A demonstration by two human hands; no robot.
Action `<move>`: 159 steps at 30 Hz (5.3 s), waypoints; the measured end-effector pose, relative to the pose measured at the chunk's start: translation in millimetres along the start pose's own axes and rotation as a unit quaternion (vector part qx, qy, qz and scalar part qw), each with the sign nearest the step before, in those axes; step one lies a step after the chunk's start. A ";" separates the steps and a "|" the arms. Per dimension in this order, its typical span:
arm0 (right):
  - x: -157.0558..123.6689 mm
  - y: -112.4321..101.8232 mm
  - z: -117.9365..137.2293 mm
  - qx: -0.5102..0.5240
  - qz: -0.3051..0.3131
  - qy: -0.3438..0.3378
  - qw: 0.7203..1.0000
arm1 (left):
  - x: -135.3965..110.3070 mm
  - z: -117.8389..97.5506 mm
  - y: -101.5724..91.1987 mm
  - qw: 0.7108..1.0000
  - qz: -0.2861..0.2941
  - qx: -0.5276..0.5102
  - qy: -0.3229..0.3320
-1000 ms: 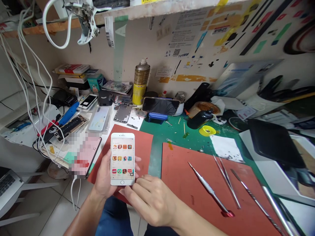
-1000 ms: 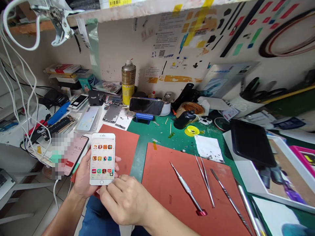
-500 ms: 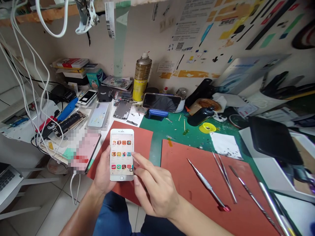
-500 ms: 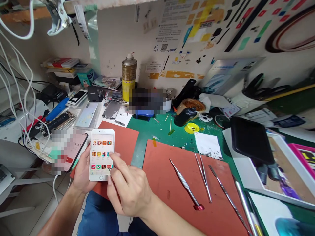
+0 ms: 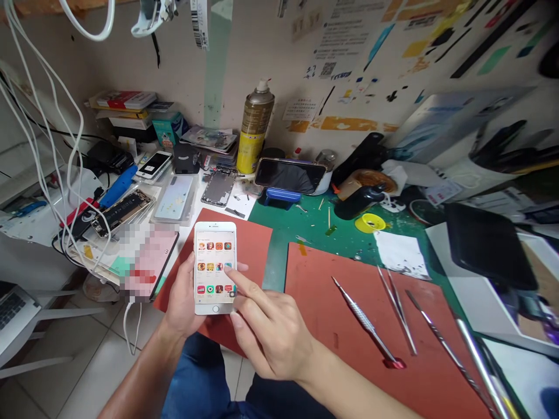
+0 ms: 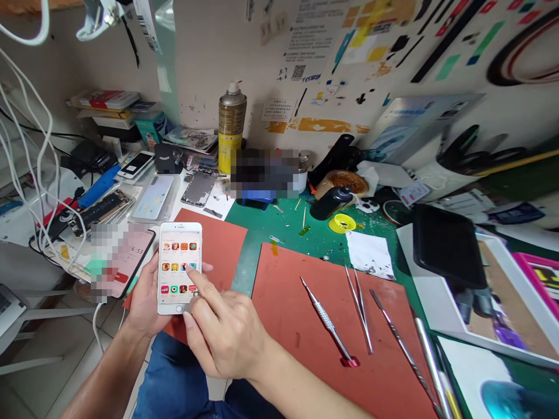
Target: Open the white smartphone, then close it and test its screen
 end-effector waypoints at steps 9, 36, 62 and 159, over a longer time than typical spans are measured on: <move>-0.4 -3.2 5.8 0.025 -0.044 -0.074 0.996 | -1.4 -3.3 6.0 0.998 0.036 0.042 -0.013; -1.1 -12.1 3.4 0.043 -0.072 -0.058 0.995 | -0.2 -4.5 5.7 0.999 0.011 0.034 -0.004; -5.7 -7.2 7.5 0.024 -0.034 -0.094 0.995 | 0.3 -3.5 5.8 0.999 0.013 0.033 -0.020; -3.2 7.3 9.5 -0.001 0.055 -0.089 0.995 | -0.6 -0.8 5.6 0.999 -0.003 0.040 -0.026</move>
Point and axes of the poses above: each hand's wrist, its own x-axis towards the middle knuckle, its own y-axis out of the palm, z = x × y, the point moved 1 cm from there along x, towards the middle knuckle, and after that the axes turned 6 degrees about y, right-handed, at the moved point
